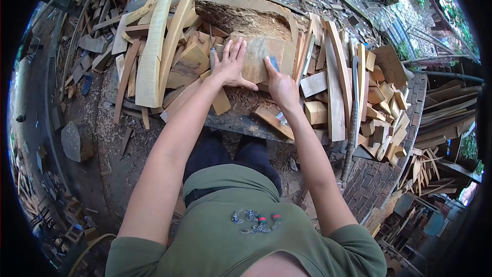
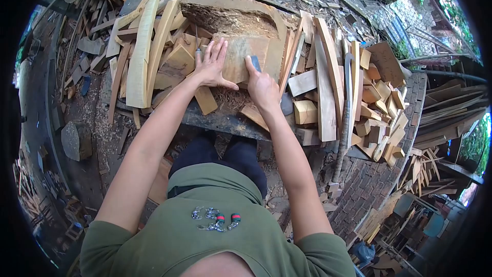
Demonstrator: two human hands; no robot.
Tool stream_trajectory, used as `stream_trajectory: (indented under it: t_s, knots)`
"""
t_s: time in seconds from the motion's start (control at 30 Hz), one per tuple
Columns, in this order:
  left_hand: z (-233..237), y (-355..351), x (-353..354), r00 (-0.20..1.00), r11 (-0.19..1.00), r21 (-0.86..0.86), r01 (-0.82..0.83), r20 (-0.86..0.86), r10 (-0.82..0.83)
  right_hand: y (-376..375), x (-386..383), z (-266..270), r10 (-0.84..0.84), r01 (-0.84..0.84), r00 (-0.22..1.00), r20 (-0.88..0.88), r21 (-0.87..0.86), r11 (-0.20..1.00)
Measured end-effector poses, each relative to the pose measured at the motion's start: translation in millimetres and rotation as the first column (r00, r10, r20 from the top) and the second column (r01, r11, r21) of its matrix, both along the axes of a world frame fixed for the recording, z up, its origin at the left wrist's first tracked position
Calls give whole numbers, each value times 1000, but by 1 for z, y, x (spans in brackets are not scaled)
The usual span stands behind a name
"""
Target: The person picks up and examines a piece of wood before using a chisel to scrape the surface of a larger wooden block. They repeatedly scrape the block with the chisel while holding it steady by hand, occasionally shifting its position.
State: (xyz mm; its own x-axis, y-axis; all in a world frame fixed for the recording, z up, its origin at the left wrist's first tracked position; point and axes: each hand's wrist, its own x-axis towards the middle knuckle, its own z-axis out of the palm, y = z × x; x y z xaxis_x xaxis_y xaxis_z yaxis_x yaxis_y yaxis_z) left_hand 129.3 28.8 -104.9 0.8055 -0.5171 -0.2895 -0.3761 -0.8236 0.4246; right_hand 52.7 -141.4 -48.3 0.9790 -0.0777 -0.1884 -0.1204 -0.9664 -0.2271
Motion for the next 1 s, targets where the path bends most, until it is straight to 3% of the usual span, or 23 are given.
stream_trajectory:
  t_s: [0.2, 0.27, 0.57, 0.8, 1.0]
  knots:
    - [5, 1, 3, 998, 998, 47, 41, -47, -39, 6, -24, -2, -5, 5, 1000, 27, -8, 1000]
    - [3, 0, 2, 999, 999, 42, 30, -43, -28, 10, -45, 5, -19, 17, 998, -62, -23, 1000]
    - [6, 3, 6, 996, 998, 36, 41, -75, -38, 14, -5, -6, -39, 42, 998, 52, -52, 998]
    - [6, 5, 9, 990, 994, 55, 99, -109, -93, 23, -59, 7, -41, 41, 999, -32, -17, 999]
    - [6, 3, 10, 991, 994, 45, 96, -95, -91, 14, -13, -10, -41, 43, 997, 63, -29, 999]
